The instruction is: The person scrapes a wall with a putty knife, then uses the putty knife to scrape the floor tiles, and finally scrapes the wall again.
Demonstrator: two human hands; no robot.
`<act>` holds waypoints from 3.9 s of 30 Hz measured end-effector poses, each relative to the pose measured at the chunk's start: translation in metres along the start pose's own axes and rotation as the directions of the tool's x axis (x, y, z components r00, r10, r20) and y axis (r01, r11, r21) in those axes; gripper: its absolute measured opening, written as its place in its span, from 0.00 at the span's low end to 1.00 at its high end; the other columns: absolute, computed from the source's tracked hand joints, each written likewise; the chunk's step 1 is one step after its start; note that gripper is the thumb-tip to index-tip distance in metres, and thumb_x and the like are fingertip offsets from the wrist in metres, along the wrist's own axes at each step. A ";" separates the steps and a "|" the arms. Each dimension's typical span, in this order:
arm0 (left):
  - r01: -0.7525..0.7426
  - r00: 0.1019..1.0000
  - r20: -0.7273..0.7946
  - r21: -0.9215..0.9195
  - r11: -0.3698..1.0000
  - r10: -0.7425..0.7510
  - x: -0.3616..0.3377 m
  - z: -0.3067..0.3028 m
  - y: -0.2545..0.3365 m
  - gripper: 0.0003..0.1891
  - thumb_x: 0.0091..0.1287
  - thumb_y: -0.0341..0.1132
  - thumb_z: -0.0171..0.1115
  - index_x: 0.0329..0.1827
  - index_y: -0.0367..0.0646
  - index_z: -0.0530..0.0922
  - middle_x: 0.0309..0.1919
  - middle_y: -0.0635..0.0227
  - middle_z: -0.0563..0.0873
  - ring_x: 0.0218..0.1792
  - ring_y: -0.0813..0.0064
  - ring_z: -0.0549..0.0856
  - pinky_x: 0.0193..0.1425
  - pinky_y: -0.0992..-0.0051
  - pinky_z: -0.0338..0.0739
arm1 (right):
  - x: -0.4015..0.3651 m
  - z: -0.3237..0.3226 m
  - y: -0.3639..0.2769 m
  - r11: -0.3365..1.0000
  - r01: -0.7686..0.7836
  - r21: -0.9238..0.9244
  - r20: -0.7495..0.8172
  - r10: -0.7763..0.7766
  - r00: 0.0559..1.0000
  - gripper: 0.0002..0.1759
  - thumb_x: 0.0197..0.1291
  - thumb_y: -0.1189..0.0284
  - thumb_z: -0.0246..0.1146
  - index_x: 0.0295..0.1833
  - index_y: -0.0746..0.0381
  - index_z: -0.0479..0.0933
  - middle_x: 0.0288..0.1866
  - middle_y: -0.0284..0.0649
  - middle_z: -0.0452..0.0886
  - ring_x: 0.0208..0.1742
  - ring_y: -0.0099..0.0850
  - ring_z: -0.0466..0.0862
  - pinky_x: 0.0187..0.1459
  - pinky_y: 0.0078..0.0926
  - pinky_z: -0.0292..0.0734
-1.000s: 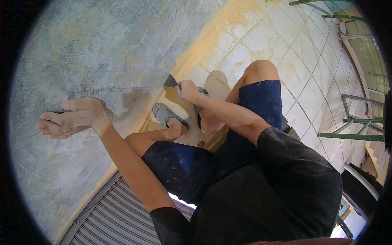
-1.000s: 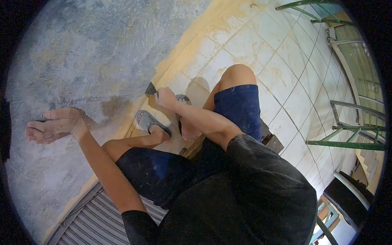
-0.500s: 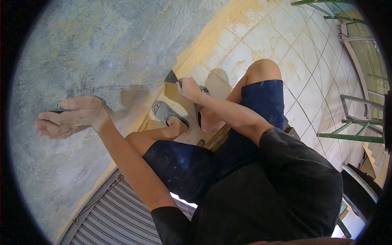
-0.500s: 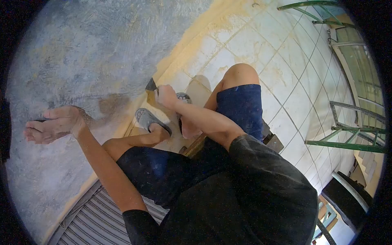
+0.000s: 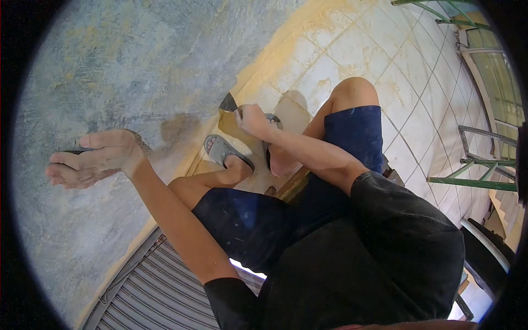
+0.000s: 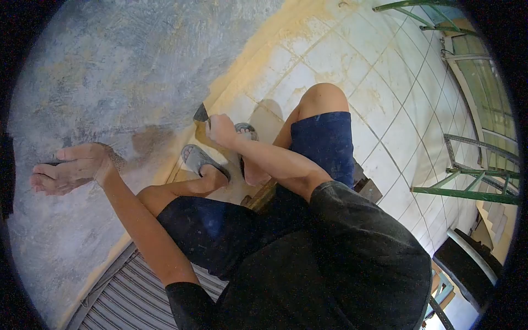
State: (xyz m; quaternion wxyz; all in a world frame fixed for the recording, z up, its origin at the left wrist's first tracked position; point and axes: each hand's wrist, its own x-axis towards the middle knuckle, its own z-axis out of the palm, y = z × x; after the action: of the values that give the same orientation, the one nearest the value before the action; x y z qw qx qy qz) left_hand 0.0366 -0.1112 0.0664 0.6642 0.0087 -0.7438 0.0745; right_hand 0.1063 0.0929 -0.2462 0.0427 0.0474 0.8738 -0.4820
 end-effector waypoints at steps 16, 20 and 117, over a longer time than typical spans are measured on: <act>-0.005 1.000 -0.002 0.026 1.000 0.005 -0.001 0.001 -0.002 0.30 0.78 0.41 0.45 0.78 0.32 0.63 0.80 0.49 0.60 0.84 0.51 0.51 0.85 0.51 0.42 | 0.002 -0.010 -0.002 0.999 0.031 -0.026 0.010 -0.031 0.999 0.18 0.63 0.66 0.63 0.30 0.72 0.81 0.30 0.66 0.82 0.35 0.65 0.84 0.43 0.56 0.81; 0.003 1.000 0.003 0.016 1.000 -0.003 -0.001 0.000 -0.001 0.30 0.79 0.42 0.45 0.77 0.31 0.63 0.80 0.49 0.60 0.83 0.51 0.52 0.85 0.52 0.43 | 0.009 -0.012 0.002 0.996 0.034 -0.079 0.023 -0.032 0.999 0.18 0.64 0.66 0.62 0.30 0.71 0.81 0.29 0.66 0.82 0.35 0.64 0.84 0.43 0.55 0.81; -0.021 0.999 0.029 0.044 0.999 0.020 -0.001 -0.003 -0.003 0.29 0.79 0.40 0.45 0.78 0.33 0.62 0.80 0.50 0.59 0.84 0.53 0.51 0.86 0.53 0.43 | 0.024 -0.024 0.014 0.993 -0.001 -0.117 -0.089 -0.010 0.996 0.17 0.61 0.68 0.63 0.28 0.71 0.82 0.28 0.64 0.82 0.33 0.61 0.85 0.41 0.52 0.82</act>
State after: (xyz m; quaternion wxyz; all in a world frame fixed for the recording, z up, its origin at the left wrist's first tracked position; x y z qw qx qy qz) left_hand 0.0403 -0.1136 0.0664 0.6525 0.0167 -0.7513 0.0977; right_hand 0.0833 0.1211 -0.2481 0.0051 0.0645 0.9018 -0.4273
